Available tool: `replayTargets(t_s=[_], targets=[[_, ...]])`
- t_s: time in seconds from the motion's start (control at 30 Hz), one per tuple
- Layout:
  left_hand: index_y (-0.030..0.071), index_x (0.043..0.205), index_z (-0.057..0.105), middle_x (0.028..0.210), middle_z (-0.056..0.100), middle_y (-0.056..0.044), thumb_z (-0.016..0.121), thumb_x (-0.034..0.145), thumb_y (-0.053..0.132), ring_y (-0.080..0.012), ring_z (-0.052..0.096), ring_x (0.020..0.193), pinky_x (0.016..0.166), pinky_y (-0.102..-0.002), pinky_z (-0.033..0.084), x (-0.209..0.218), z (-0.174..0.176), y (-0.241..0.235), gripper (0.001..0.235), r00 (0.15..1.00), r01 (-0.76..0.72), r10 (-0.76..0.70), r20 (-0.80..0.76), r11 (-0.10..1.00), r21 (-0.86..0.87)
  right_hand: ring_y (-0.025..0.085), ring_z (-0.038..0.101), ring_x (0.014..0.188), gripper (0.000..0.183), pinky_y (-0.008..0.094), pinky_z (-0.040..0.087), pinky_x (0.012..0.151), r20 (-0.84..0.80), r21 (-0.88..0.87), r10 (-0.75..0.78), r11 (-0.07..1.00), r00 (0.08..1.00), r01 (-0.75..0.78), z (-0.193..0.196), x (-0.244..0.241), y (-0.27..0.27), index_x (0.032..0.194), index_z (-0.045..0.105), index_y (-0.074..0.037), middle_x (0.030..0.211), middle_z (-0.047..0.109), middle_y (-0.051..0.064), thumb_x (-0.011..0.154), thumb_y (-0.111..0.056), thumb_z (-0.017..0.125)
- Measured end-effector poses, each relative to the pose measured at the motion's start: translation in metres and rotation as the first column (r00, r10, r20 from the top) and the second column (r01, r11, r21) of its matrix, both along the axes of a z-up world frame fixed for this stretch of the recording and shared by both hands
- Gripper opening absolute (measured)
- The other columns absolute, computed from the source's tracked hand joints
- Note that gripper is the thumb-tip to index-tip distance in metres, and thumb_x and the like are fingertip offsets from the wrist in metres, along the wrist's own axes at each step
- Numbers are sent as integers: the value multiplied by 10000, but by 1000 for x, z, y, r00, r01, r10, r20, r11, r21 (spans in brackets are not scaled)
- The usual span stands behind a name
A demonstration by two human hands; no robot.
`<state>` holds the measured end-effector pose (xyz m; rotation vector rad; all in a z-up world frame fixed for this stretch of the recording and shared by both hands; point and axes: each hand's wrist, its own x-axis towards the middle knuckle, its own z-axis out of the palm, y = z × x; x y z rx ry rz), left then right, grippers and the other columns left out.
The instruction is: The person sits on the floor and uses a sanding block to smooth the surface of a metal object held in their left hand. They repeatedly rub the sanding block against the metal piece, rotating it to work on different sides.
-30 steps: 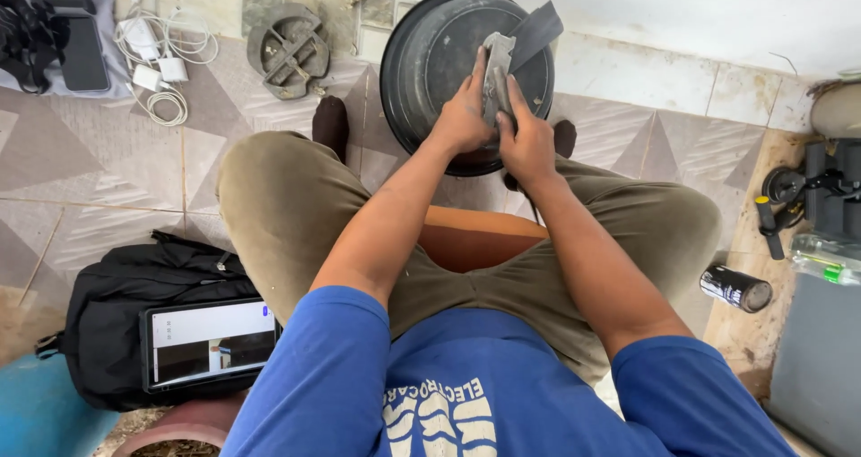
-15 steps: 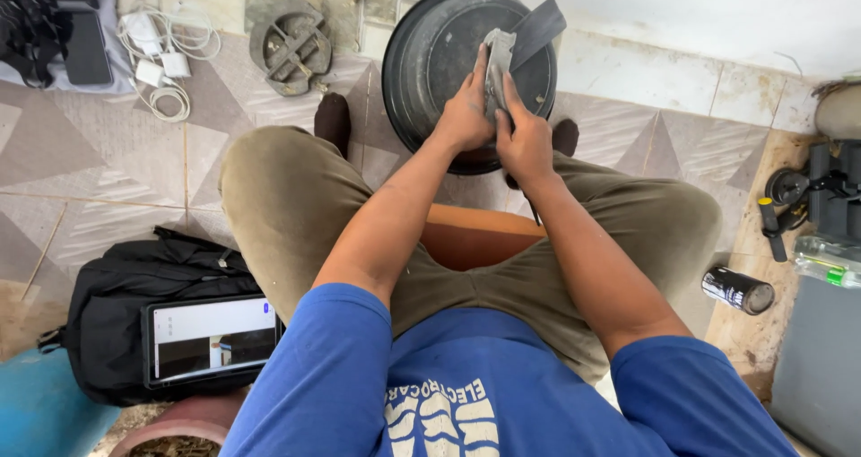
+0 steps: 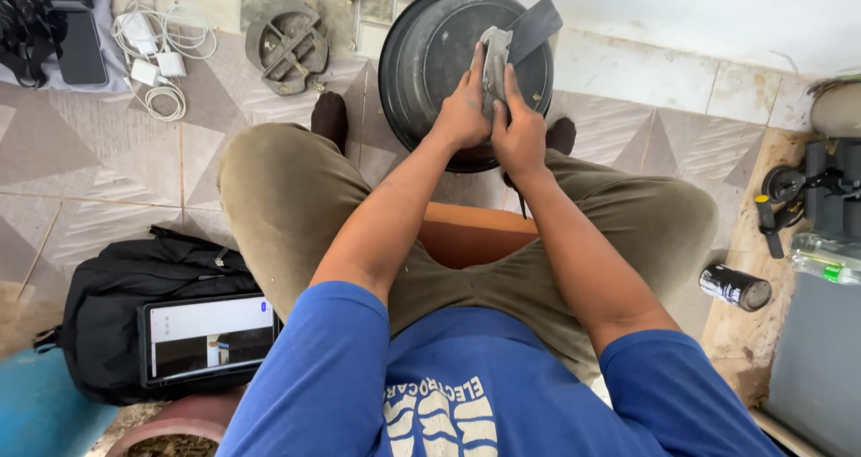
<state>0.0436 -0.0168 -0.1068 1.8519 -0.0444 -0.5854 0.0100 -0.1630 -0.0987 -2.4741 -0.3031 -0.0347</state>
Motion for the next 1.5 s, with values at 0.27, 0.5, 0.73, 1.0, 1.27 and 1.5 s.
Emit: replayTargets(t_s=[0.27, 0.5, 0.73, 1.0, 1.27, 1.5], targets=[[309, 1534, -191, 1623, 242, -206, 588, 924, 97, -281, 629, 647, 583, -394, 500, 0, 9, 4, 1011, 999, 30, -32, -40, 999, -42, 161, 446, 476, 523, 313, 366, 499, -109, 49, 103, 994, 989, -98, 19, -1, -4, 1575, 297, -149, 873, 726, 135, 1078, -183, 455], [282, 1531, -214, 1585, 279, -259, 623, 927, 159, -364, 702, 794, 643, -426, 541, 7, -6, 8, 1040, 998, 62, -61, 18, 997, -52, 144, 401, 471, 513, 316, 337, 493, -50, 76, 69, 995, 996, -65, 10, 0, 2, 1578, 270, -100, 822, 715, 124, 1101, -173, 443], [296, 1510, -276, 1650, 113, -239, 739, 778, 273, -395, 239, 1513, 1128, -496, 368, 15, 7, 23, 1252, 979, 173, -193, -69, 958, -228, 337, 394, 1436, 462, 438, 330, 1184, -278, 216, 73, 976, 958, -12, 33, 11, -14, 1495, 409, -58, 1525, 445, 182, 1052, -163, 485], [216, 1496, 415, 1591, 379, -160, 417, 916, 318, -328, 354, 1465, 1156, -457, 300, 21, -9, 25, 589, 971, -214, 145, -188, 878, -428, 334, 586, 1232, 351, 452, 471, 1040, -27, 226, 85, 971, 996, -76, 43, 11, -9, 1342, 574, -38, 1317, 621, 175, 995, -89, 563], [60, 1409, 469, 1406, 557, -152, 572, 782, 634, -279, 547, 1293, 1052, -398, 460, 13, 14, 20, 856, 962, -226, 167, -214, 931, -288, 223, 521, 686, 362, 384, 421, 590, -18, -54, 18, 998, 1000, -19, 19, 2, -13, 1395, 610, -170, 792, 542, 57, 1053, -256, 530], [65, 1248, 620, 1194, 710, -104, 519, 870, 557, -235, 683, 1110, 918, -342, 547, 17, 7, 16, 628, 977, -189, 154, -145, 942, -278, 149, 437, 583, 337, 306, 391, 534, 134, 0, 48, 999, 990, -48, 11, 0, -11, 1359, 655, -109, 676, 504, 17, 1024, -120, 620]])
